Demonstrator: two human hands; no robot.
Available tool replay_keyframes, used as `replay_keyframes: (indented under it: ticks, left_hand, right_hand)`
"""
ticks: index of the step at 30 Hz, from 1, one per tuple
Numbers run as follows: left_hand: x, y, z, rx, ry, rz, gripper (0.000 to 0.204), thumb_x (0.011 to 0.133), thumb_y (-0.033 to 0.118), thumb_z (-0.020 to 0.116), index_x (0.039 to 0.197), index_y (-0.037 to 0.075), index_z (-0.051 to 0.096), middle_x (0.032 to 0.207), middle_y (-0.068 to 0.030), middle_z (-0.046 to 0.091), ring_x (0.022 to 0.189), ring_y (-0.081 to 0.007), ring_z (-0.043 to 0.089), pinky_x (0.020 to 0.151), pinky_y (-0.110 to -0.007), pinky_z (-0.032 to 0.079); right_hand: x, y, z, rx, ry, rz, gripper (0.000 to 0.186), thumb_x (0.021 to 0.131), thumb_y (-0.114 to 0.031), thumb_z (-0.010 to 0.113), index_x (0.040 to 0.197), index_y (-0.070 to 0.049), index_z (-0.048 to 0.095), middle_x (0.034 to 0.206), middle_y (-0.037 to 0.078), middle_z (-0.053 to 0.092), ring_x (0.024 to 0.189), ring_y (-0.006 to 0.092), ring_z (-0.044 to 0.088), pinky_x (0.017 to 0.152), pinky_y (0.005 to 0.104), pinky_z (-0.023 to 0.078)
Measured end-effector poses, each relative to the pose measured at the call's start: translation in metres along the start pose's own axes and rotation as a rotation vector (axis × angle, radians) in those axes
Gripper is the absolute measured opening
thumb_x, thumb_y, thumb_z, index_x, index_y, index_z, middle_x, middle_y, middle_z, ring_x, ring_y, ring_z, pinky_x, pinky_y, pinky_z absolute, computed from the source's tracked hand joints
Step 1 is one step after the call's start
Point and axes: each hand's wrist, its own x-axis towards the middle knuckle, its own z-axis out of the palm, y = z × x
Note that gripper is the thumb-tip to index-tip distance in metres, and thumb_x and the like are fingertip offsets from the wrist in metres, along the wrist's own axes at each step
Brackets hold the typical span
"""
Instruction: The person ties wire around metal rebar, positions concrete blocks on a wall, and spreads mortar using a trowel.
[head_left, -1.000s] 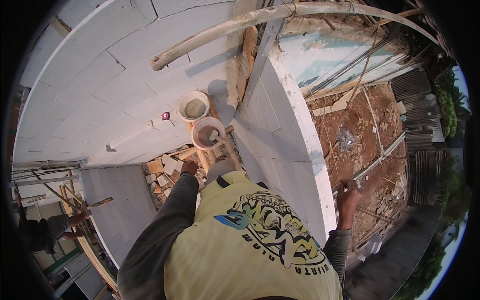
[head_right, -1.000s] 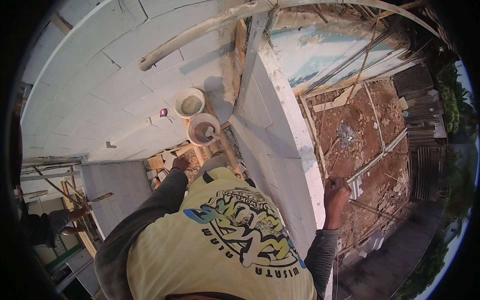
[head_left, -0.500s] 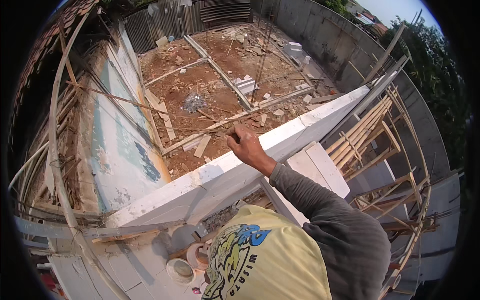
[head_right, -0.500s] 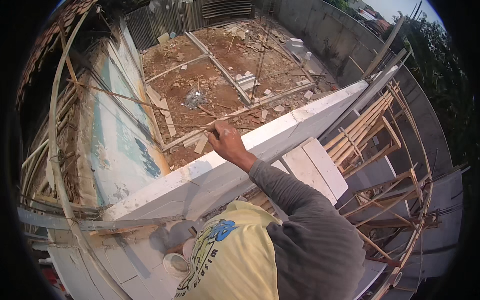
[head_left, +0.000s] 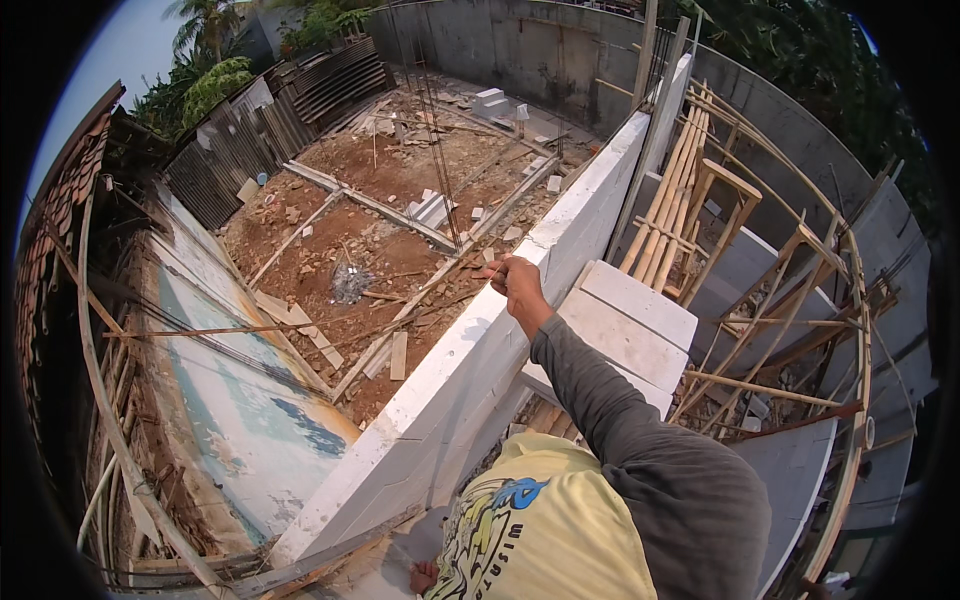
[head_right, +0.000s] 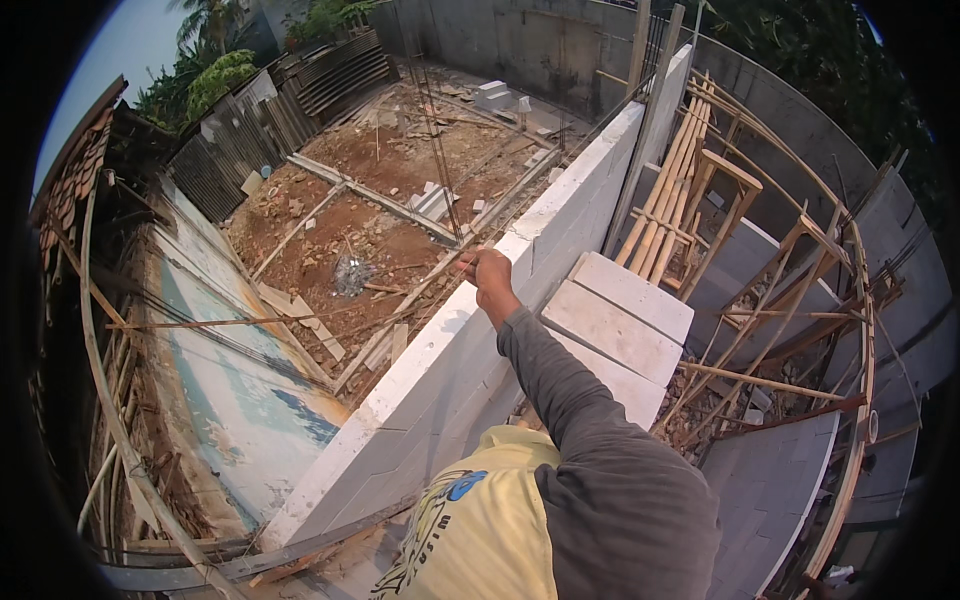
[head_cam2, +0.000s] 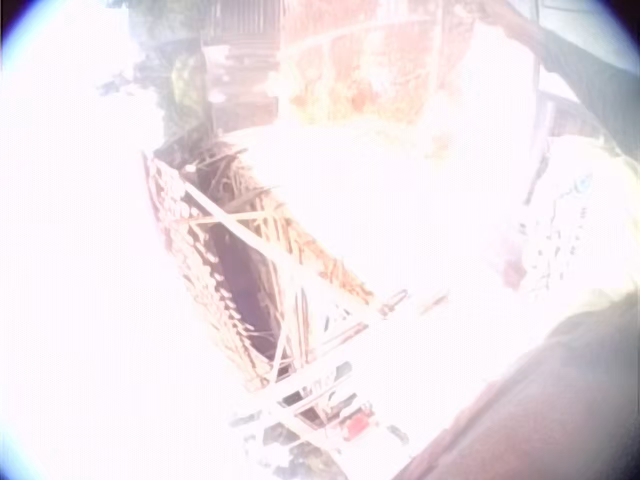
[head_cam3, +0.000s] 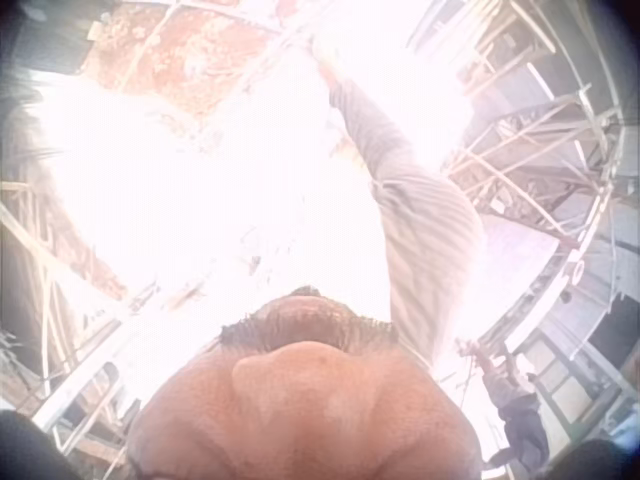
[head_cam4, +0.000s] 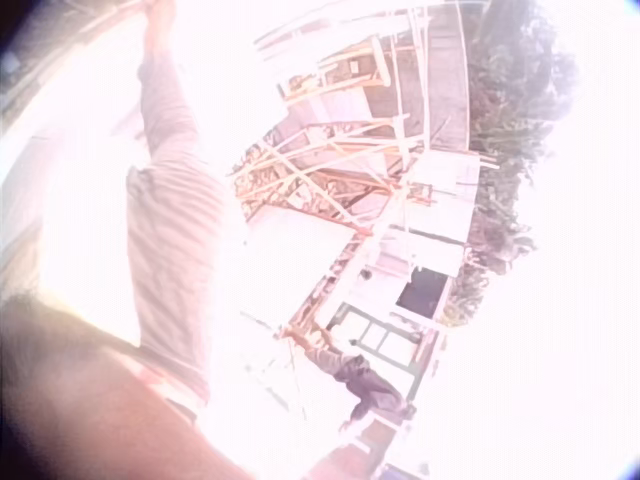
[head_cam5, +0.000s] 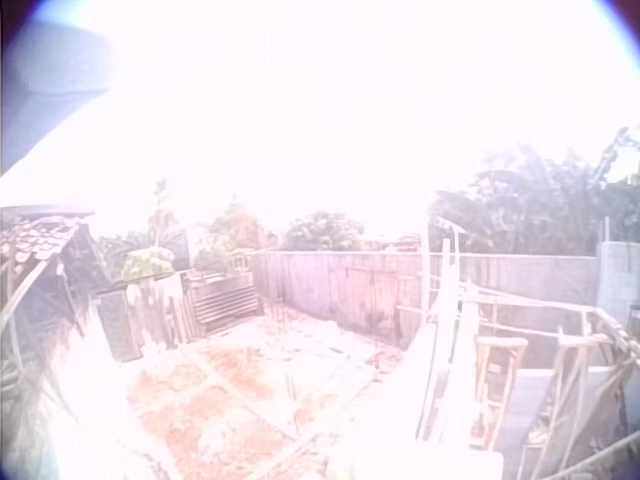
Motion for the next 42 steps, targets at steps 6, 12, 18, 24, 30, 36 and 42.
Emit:
replay_keyframes:
  ticks: [6,12,18,24,30,36,42]
  left_hand:
    - [0.006,0.005,0.007,0.019,-0.015,-0.005,0.013,0.090,0.023,0.045,0.092,0.011,0.049,0.082,-0.0063,0.052,0.072,-0.0188,0.056,0.061,-0.034,0.048]
    - [0.007,0.009,0.019,0.020,-0.019,-0.029,0.014,0.090,0.023,0.046,0.093,0.010,0.050,0.083,-0.0067,0.054,0.072,-0.0187,0.056,0.060,-0.034,0.047]
    - [0.004,0.004,0.021,0.002,-0.025,-0.036,0.016,0.090,0.023,0.047,0.095,0.009,0.051,0.084,-0.0071,0.056,0.071,-0.0186,0.057,0.059,-0.033,0.047]
    - [-0.002,-0.014,0.006,-0.061,0.000,-0.025,0.017,0.090,0.023,0.048,0.096,0.008,0.052,0.085,-0.0074,0.057,0.071,-0.0186,0.057,0.057,-0.033,0.047]
    - [-0.007,-0.032,0.001,-0.133,-0.005,-0.046,0.019,0.090,0.024,0.049,0.097,0.007,0.053,0.086,-0.0078,0.059,0.070,-0.0185,0.058,0.056,-0.033,0.046]
    - [-0.015,-0.059,-0.011,-0.226,0.013,-0.061,0.020,0.090,0.024,0.049,0.098,0.006,0.054,0.087,-0.0082,0.060,0.070,-0.0184,0.058,0.055,-0.032,0.046]
    - [-0.029,-0.099,-0.020,-0.377,0.074,-0.096,0.022,0.091,0.024,0.050,0.100,0.005,0.055,0.088,-0.0086,0.062,0.069,-0.0183,0.058,0.054,-0.032,0.045]
  right_hand:
    - [0.016,0.001,-0.022,-0.110,0.071,0.050,0.009,0.090,-0.011,0.049,0.088,-0.005,0.054,0.075,0.006,0.061,0.058,0.0156,0.062,0.050,0.0279,0.045]
    - [0.009,-0.006,-0.028,-0.154,0.081,-0.032,0.009,0.089,-0.014,0.055,0.089,-0.004,0.055,0.073,0.005,0.061,0.060,0.0139,0.061,0.052,0.0268,0.047]
    - [-0.004,-0.007,-0.029,-0.161,0.133,-0.026,0.011,0.089,-0.014,0.055,0.095,-0.006,0.056,0.078,0.004,0.062,0.063,0.0134,0.061,0.059,0.0273,0.049]
    - [-0.037,0.053,-0.039,-0.309,0.052,0.076,0.010,0.089,-0.014,0.055,0.094,-0.006,0.055,0.076,0.004,0.060,0.062,0.0138,0.060,0.057,0.0277,0.049]
    - [-0.121,0.168,-0.061,-0.889,-0.685,0.349,0.018,0.086,-0.017,0.056,0.092,-0.001,0.060,0.076,0.009,0.063,0.061,0.0160,0.062,0.056,0.0289,0.050]
    - [-0.157,0.267,-0.123,-1.714,-1.592,-0.125,0.028,0.079,-0.022,0.057,0.096,-0.002,0.065,0.087,0.016,0.068,0.072,0.0284,0.066,0.068,0.0403,0.051]
    - [-0.124,0.299,-0.178,-1.924,-1.461,-0.149,0.027,0.075,-0.021,0.059,0.096,-0.005,0.068,0.082,0.016,0.068,0.073,0.0315,0.066,0.067,0.0427,0.053]
